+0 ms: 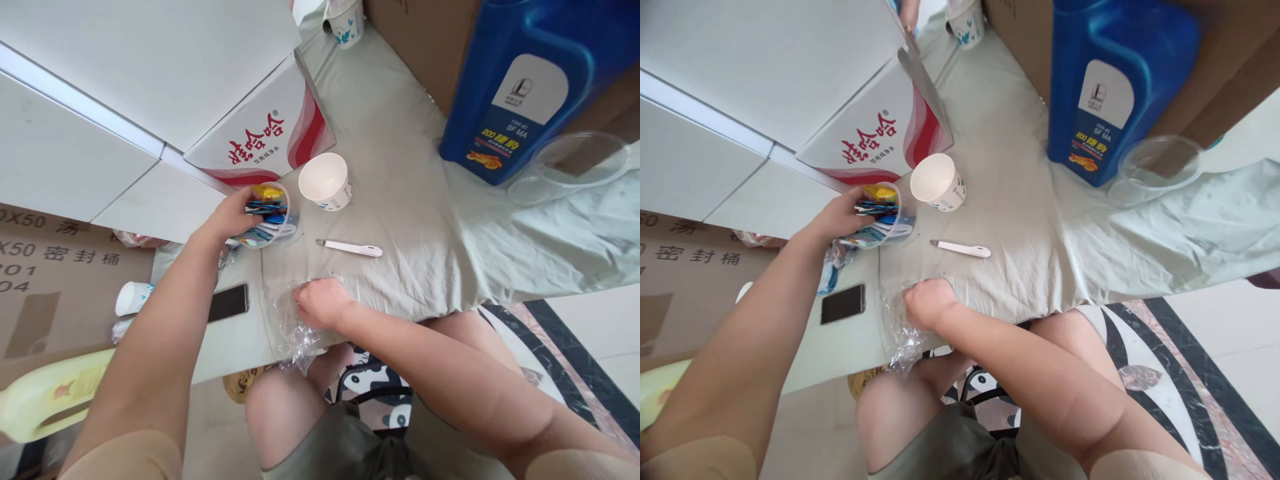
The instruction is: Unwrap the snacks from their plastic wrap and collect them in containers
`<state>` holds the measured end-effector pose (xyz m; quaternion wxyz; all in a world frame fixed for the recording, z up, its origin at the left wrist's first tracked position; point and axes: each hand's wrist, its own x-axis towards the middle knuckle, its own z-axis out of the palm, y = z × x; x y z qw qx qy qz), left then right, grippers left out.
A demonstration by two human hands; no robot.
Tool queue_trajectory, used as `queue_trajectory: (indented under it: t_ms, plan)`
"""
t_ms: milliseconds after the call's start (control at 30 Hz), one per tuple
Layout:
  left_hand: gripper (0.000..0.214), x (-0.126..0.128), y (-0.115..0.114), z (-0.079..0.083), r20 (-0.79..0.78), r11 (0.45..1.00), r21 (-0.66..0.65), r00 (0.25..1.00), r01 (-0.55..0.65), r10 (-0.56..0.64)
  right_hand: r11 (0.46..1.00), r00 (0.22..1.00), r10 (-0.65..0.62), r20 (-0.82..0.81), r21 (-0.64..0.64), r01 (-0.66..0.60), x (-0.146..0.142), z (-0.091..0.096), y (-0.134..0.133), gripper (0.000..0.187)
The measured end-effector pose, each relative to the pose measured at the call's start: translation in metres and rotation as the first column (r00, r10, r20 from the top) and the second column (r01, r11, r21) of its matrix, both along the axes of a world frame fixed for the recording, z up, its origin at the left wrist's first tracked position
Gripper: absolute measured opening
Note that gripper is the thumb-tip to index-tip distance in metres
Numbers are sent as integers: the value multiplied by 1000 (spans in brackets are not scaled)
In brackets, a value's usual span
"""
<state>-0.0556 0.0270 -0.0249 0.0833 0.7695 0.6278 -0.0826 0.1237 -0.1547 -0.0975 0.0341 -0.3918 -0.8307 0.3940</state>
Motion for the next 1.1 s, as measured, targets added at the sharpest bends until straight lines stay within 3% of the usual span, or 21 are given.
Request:
queue_trajectory:
  t_ms: [133, 233, 367, 500, 567, 600, 667, 733, 800, 867, 967, 1100]
  plan:
    - [52, -7, -7, 2, 50, 999, 30, 998, 25, -26, 1000, 1000, 7, 5, 0, -7, 0, 0, 0, 34]
    - [45, -12, -13, 4, 89, 991, 81, 989, 111, -118, 1000, 1000, -1, 2, 5, 1, 0, -1, -1, 34]
    - [42, -9, -8, -3, 31, 980, 44, 981, 193, -194, 1000, 1000, 3, 11, 17, -3, -1, -1, -3, 34]
    - [36, 12, 1, -7, -148, 992, -40, 981, 122, -126, 1000, 1000, 1, 17, 25, -2, -3, -1, -5, 34]
    - [33, 27, -9, 0, -170, 997, -41, 983, 59, -65, 1000, 1000, -5, 17, 25, 4, -3, 0, -6, 34]
    - [34, 33, -20, 5, -121, 999, 15, 992, 32, -30, 1000, 1000, -1, 18, 25, 1, -3, 0, -6, 34]
    - [31, 42, -54, 14, 143, 954, 299, 988, 13, -58, 999, 1000, 15, 23, 35, -16, 0, 0, -7, 33]
    - [21, 44, -97, 19, 436, 902, 423, 893, -90, -115, 997, 999, 21, 27, 68, -23, 5, -1, -10, 33]
    - [18, 40, -143, 14, 601, 921, 371, 786, -115, -144, 994, 1000, -6, 24, 112, 3, 13, -4, -13, 33]
    - [21, 32, -182, -1, 679, 956, 287, 716, -54, -163, 988, 998, -67, 12, 143, 64, 22, -8, -17, 33]
    - [47, 27, -228, -36, 661, 987, 81, 734, 135, -155, 970, 982, -189, -13, 150, 189, 35, -16, -19, 33]
    - [78, 32, -264, -82, 553, 982, -23, 821, 186, -143, 935, 949, -297, -104, 172, 311, 42, -24, -15, 32]
